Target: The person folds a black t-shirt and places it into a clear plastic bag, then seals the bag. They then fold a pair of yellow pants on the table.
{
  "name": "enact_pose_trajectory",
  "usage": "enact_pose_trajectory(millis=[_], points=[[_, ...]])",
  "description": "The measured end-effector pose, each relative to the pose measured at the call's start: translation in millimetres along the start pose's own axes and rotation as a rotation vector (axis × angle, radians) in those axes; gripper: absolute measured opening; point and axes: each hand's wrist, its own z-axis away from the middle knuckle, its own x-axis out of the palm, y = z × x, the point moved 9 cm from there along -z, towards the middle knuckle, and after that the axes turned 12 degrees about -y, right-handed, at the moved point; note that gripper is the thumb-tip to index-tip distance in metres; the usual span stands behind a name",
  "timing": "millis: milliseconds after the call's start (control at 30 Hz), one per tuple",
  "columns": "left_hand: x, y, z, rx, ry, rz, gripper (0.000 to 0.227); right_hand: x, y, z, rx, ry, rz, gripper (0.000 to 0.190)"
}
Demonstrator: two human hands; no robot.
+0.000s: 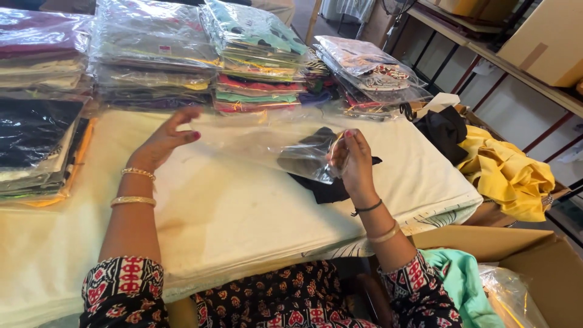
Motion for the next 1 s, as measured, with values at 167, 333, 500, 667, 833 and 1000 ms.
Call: enact_pose_trajectory(millis=[167,333,500,667,833,1000], points=[[-24.1,-41.7,-4.3,-0.011,0.228,0.238,0.078,-42.8,64.1,-15.9,0.04,0.065,-0.434,0.02],[29.6,-5.2,-17.0,0.029,0.0,0.359,0.059,-61.3,124.2,1.8,0.043,0.235,-0.73,0.014],[39.1,-1.4,-22.8,0.033,0.203,0.519,0.065,-6.6,121.9,43.5,0.206,0.062,-0.59,0.017],[4.4,-33.7,-14.9,-0.133,0.419,-0.005,0.05,28.3,94.0,77.3,0.362,-0.124,-0.298,0.03],[-11.2,-67.1,-9.0,-0.366,0.375,-0.699,0.043,15.4,78.2,100.6,0.637,-0.431,0.031,0.033],[54.6,12.2,-14.8,-0.171,0.45,-1.404,0.055,-102.7,3.3,32.5,0.032,0.021,0.544,0.048]])
